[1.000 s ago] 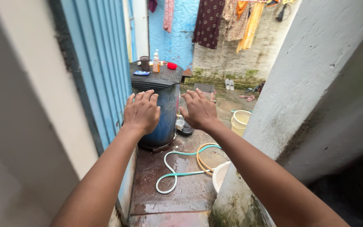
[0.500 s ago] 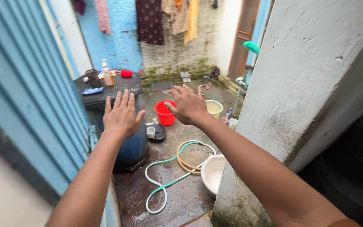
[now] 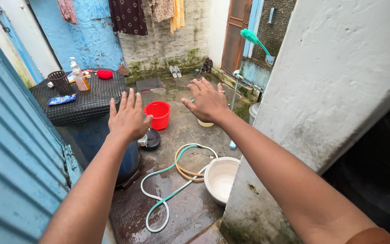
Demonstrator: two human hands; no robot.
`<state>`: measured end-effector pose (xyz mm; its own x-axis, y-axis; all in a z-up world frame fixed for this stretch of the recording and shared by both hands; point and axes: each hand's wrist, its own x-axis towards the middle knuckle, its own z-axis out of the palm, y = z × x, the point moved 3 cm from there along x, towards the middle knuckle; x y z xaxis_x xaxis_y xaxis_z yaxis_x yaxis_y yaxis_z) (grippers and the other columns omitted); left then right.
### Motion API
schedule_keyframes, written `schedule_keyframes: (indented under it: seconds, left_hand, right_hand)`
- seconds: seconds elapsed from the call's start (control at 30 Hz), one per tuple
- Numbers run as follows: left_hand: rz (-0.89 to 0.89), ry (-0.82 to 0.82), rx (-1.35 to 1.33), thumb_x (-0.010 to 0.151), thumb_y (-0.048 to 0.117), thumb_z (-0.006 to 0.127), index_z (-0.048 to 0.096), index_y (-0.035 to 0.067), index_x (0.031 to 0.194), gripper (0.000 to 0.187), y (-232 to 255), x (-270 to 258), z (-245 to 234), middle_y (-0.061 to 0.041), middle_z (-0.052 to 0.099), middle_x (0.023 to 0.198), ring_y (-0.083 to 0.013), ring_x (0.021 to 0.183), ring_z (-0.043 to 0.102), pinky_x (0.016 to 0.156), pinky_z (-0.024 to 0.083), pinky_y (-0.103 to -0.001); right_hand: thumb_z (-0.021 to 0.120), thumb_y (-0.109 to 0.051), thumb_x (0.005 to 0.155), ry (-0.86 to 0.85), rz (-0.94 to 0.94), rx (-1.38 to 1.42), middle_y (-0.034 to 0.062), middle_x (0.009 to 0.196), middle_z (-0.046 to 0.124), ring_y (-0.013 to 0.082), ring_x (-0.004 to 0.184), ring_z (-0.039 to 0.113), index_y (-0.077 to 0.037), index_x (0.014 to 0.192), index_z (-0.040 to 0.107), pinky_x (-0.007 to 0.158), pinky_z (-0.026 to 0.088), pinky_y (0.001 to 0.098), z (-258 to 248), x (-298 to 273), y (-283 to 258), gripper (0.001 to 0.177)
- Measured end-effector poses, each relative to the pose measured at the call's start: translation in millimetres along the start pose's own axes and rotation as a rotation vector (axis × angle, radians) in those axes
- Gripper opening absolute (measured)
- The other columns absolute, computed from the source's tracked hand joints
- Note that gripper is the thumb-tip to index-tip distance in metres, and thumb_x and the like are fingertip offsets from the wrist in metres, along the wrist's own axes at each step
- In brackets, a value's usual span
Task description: The person takes a robe and a towel from a drying rack and hangs them onto a series of wall-mounted hooks.
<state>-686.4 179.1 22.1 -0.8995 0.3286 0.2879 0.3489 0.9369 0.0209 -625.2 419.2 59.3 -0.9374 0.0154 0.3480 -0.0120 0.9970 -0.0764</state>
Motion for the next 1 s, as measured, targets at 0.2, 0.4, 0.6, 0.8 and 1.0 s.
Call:
schedule_keyframes:
  seconds: [0.2, 0.4, 0.6, 0.8, 1.0]
  left_hand:
    - [-0.03, 0.004, 0.012, 0.096, 0.054, 0.049, 0.016, 0.014, 0.163, 0.084, 2, 52, 11, -0.006, 0.004, 0.172, -0.0236, 0.158, 0.001, 0.125, -0.002, -0.049]
    - [-0.056, 0.043, 0.019, 0.095, 0.052, 0.052, 0.019, 0.013, 0.162, 0.085, 6, 94, 23, -0.008, 0.005, 0.172, -0.025, 0.158, 0.001, 0.124, -0.001, -0.05]
    - [-0.115, 0.001, 0.029, 0.095, 0.053, 0.053, 0.018, 0.014, 0.163, 0.086, 8, 118, 52, -0.008, 0.005, 0.172, -0.0247, 0.158, 0.001, 0.125, 0.0, -0.051]
    - [-0.139, -0.031, 0.054, 0.093, 0.054, 0.054, 0.017, 0.015, 0.162, 0.087, -9, 152, 71, -0.007, 0.003, 0.172, -0.0242, 0.158, 0.001, 0.124, 0.0, -0.051]
    - [-0.088, 0.013, 0.032, 0.093, 0.054, 0.056, 0.019, 0.013, 0.162, 0.089, -41, 211, 92, -0.008, 0.005, 0.172, -0.0251, 0.158, 0.001, 0.125, 0.0, -0.051]
  right_hand:
    - [0.057, -0.052, 0.094, -0.012, -0.018, -0.036, 0.0044, 0.166, 0.028, 0.0251, 0.156, 0.018, -0.019, 0.153, 0.039, 0.122, 0.015, 0.0628, 16, 46, 33, 0.07]
    - [0.064, -0.044, 0.091, -0.033, -0.072, -0.075, 0.0057, 0.167, 0.026, 0.0257, 0.156, 0.018, -0.019, 0.153, 0.038, 0.122, 0.016, 0.0621, 26, 96, 63, 0.071]
    - [0.064, -0.043, 0.091, -0.036, -0.122, -0.074, 0.0074, 0.166, 0.026, 0.0266, 0.155, 0.018, -0.018, 0.152, 0.039, 0.122, 0.016, 0.0632, 43, 137, 82, 0.071]
    - [0.064, -0.042, 0.091, -0.024, -0.142, -0.085, 0.0077, 0.166, 0.026, 0.0275, 0.155, 0.018, -0.018, 0.152, 0.04, 0.122, 0.015, 0.0645, 67, 175, 82, 0.07]
    - [0.064, -0.043, 0.091, -0.014, -0.109, -0.094, 0.0076, 0.166, 0.027, 0.0276, 0.155, 0.019, -0.017, 0.152, 0.04, 0.121, 0.016, 0.0656, 95, 220, 75, 0.07]
